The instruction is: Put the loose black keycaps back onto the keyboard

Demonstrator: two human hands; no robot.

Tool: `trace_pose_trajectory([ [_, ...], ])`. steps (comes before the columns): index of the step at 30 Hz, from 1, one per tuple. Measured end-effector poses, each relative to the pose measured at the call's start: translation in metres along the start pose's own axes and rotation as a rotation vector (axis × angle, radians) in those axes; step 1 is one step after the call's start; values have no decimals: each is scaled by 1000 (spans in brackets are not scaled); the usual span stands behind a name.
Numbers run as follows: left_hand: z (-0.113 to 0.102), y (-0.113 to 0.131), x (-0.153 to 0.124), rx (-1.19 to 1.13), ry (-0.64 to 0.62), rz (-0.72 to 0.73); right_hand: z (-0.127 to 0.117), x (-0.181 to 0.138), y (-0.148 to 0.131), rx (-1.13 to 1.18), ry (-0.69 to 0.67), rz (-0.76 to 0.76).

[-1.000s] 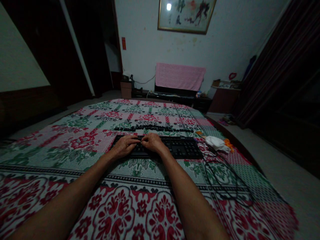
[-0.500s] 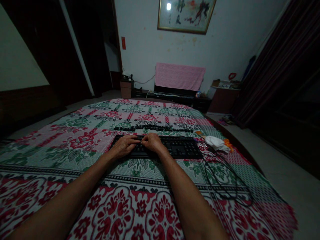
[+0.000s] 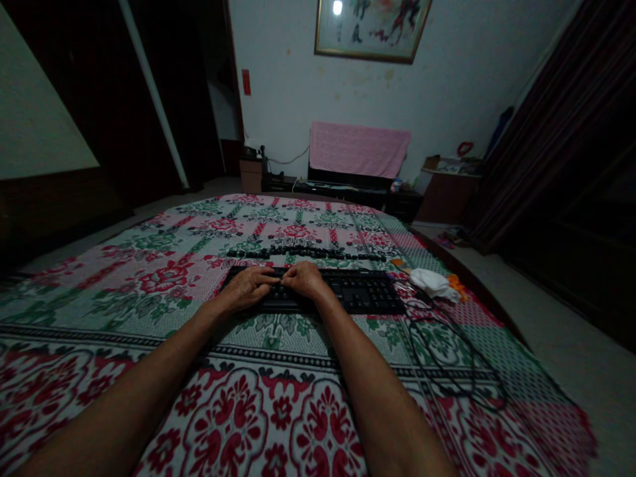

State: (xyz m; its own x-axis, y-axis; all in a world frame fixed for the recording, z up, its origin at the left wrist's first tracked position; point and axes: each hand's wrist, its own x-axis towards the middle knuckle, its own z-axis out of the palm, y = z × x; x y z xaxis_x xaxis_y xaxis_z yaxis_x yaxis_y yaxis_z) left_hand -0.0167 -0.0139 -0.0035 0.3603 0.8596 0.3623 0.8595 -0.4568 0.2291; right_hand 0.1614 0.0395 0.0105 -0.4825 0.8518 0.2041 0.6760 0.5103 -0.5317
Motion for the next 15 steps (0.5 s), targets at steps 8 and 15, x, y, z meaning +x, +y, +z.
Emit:
trace_pose_trajectory([
  [8,1,-2,-2,-8,5,-13,-3,0,0,-13,-55,-43],
  [15,-3,-3,1,-125,33,-20,-7,-6,-1,31,-48,-97],
])
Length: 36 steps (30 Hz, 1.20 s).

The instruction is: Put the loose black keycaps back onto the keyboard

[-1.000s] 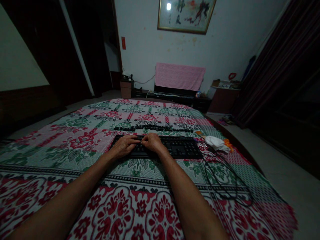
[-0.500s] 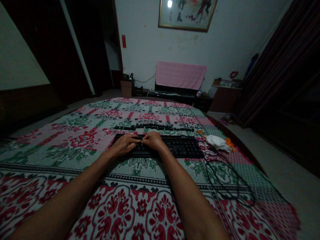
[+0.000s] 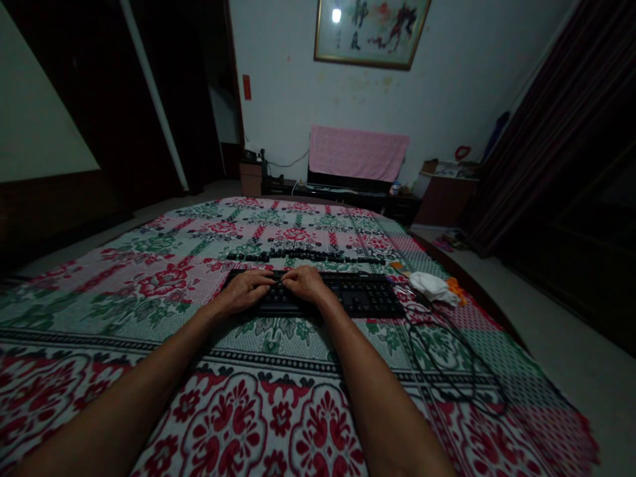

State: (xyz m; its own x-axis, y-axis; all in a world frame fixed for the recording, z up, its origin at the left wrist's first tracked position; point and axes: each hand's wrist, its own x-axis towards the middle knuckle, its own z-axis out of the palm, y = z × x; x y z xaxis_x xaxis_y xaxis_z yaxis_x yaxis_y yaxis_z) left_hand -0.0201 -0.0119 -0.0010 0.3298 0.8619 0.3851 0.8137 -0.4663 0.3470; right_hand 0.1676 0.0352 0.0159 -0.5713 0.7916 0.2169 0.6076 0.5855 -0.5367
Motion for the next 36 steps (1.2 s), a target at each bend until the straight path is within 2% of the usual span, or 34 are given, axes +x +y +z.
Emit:
trace_pose_trajectory([
  [2,-3,-3,1,-18,75,-32,0,-1,-3,-53,26,-25],
  [5,-10,-14,-2,116,213,-148,0,-1,-3,-130,162,-30],
  [7,-13,-22,-5,232,259,-243,1,-1,0,-182,263,-10],
  [9,-14,-28,-8,279,268,-294,1,-1,5,-228,298,19],
  [14,-14,-28,-10,270,153,-368,0,-3,10,-321,189,48],
  [19,-18,-27,-8,224,88,-450,-2,-3,8,-347,171,59],
  [23,-17,-40,-10,-44,138,-440,1,14,4,-298,176,50],
  [26,-15,-48,-12,-178,200,-456,10,38,-2,-278,120,-13],
  [31,-9,-53,-14,-222,223,-471,29,78,-6,-325,19,1],
  [36,-5,-55,-13,-212,232,-444,38,97,-3,-372,-36,10],
])
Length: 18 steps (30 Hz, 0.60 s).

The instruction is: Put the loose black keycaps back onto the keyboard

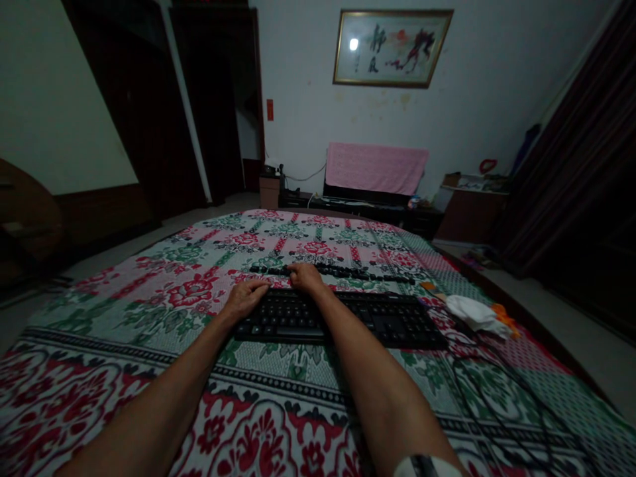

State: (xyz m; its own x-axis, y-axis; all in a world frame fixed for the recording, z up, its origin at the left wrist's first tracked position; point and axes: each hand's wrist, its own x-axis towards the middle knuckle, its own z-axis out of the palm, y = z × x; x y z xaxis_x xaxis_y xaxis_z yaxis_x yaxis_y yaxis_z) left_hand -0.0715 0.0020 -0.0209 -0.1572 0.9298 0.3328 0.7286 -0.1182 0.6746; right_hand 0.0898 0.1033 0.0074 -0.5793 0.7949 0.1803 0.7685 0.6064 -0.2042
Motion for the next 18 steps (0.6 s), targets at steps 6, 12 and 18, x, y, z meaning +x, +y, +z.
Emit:
trace_pose_trajectory([
  [6,0,2,0,38,10,16,-1,5,-5,-46,-38,7],
  [12,1,2,0,47,5,20,-4,6,-9,-19,-81,93],
  [18,1,2,0,47,1,14,-10,1,-13,45,-60,134],
])
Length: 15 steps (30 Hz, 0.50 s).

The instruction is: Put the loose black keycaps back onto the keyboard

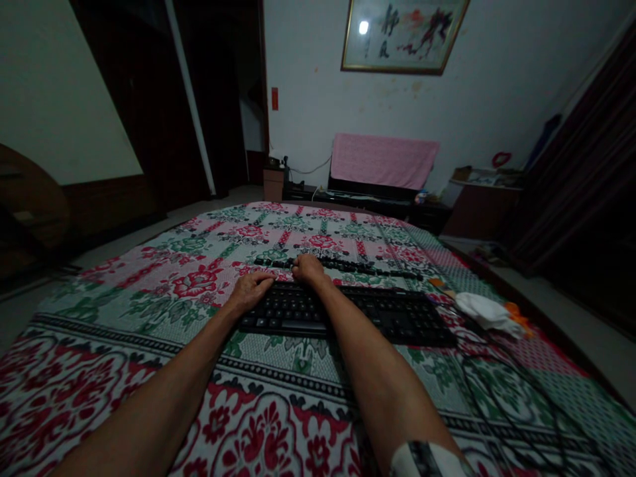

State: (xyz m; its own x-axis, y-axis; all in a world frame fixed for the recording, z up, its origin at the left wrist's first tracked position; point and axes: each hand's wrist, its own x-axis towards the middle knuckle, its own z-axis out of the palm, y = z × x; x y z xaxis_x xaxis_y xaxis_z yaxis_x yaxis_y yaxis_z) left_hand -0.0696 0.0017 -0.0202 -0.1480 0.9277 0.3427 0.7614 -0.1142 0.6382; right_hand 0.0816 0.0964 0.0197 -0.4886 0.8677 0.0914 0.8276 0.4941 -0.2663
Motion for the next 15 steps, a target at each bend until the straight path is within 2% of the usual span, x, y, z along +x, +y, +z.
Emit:
trace_pose_trajectory([
  [3,-1,1,0,1,-5,-6,-7,-10,4,98,54,8],
  [6,0,1,-1,-3,6,0,-17,-27,11,248,36,-47],
  [11,0,1,-1,-3,1,18,-35,-62,20,438,-203,-138],
  [15,0,1,-1,5,11,11,-43,-74,21,409,-263,-144],
])
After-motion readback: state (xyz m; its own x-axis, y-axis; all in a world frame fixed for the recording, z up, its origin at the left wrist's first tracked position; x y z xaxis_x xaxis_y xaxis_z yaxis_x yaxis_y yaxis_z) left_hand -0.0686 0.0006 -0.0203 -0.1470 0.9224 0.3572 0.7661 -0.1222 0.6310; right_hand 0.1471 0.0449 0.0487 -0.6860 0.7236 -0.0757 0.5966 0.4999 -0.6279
